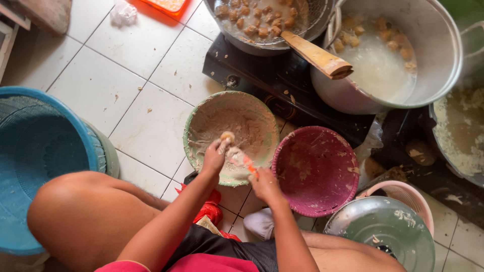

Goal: The person sits on the kitchen floor and coats pieces of food with batter by hand, taking pieces from a pink basket, covering them in batter from a large bowl, and dropping the battered pieces into a pot of hot oil to fry. At the end they scoop fried pieces out of the oil with a strainer and transfer them into a blue basket.

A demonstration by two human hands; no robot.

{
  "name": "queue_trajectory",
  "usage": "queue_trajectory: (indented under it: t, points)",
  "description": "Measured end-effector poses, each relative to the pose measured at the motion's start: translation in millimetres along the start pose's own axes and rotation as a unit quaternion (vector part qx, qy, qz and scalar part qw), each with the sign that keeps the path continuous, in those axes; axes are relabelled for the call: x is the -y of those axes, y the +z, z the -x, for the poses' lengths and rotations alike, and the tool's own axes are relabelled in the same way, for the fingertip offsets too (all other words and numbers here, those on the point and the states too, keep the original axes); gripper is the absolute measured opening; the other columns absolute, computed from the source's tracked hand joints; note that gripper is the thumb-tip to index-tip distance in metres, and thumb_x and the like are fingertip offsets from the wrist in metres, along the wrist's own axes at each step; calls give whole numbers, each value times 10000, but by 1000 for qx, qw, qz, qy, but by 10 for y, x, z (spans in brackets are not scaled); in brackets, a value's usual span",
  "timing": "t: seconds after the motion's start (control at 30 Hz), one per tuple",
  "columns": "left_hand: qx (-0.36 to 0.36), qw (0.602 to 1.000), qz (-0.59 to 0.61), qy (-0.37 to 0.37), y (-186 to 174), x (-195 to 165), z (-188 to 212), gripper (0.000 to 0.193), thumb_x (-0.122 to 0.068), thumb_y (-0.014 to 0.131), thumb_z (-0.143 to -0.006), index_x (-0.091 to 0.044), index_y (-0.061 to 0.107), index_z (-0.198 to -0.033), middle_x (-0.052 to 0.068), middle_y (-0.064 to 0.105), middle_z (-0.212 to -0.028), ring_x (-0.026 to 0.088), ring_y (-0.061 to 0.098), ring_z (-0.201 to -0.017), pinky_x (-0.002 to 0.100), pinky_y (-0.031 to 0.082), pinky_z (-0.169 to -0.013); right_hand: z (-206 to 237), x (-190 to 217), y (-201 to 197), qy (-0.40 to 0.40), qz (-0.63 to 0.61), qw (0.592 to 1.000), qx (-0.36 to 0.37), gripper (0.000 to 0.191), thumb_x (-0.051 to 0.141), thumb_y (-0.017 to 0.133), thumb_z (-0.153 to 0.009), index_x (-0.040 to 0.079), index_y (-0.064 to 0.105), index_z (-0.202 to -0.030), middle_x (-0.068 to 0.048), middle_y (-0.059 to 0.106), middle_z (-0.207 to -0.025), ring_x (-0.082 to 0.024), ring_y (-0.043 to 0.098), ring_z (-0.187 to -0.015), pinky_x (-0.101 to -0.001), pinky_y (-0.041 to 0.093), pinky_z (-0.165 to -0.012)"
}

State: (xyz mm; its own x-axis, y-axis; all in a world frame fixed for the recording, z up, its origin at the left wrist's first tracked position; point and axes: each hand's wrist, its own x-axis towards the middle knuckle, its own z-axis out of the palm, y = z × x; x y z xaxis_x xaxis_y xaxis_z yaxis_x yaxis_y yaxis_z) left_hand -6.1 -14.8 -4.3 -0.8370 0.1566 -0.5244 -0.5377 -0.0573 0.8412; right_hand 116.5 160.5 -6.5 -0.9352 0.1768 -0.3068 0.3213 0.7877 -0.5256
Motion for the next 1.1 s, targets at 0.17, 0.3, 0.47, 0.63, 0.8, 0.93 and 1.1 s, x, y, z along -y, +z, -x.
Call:
queue_trajectory:
  t: [0.17,0.3,0.47,0.63,0.8,0.93,1.1]
  points:
    - [9,995,13,96,416,-232,-383,327,-279,627,-1003,7,732,-1122,-1,593,-886,98,503,-773,281,418,-671,140,115,264,67,53,989,125,410,315,682,-913,49,609,-1217,-191,566,-1251,-421,563,-1172,-520,478,-954]
    - [113,961,93,236,806,-1642,-1009,742,-298,745,-989,22,334,-1518,147,447,-1572,223,430,-1444,340,321,-1186,214,231,127,55,52,988,135,393,355,681,-924,66,641,-1188,-176,591,-1243,-382,580,-1196,-498,488,-978]
    - [40,903,-196,380,457,-2477,-931,618,-319,704,-1026,-93,474,-1553,153,504,-1585,264,438,-1497,374,317,-1239,204,218,-124,39,34,990,132,532,352,755,-846,71,615,-1276,-193,604,-1234,-386,580,-1166,-483,487,-968]
    - [-43,947,-234,214,-405,-1631,-822,641,-284,733,-926,-77,514,-1492,130,547,-1529,256,543,-1386,356,409,-1129,-48,-178,-347,44,-204,977,52,430,327,729,-887,91,702,-1245,-133,706,-828,-218,646,-750,-377,559,-710]
    - [-175,956,-193,-134,-1099,-444,-788,843,-356,745,-921,-73,366,-1618,327,611,-1371,463,622,-1229,497,544,-917,-257,-976,-478,228,-397,874,-163,260,242,654,-997,13,720,-1100,-50,699,-871,-118,626,-722,-312,521,-617]
    - [-138,965,-181,-130,-1116,-169,-797,802,-341,736,-919,-44,379,-1573,155,640,-1365,213,667,-995,387,482,-874,-371,-1396,-353,315,-395,840,-200,296,180,665,-930,13,705,-1170,-111,721,-1013,-202,668,-824,-339,544,-721]
    - [0,997,-83,-9,-722,-400,-729,646,-209,672,-956,-55,435,-1537,139,627,-1403,182,631,-1178,336,486,-1014,-673,-1430,-250,162,-82,962,-203,578,140,777,-808,-102,589,-1298,-334,620,-1263,-486,594,-1180,-477,461,-972]
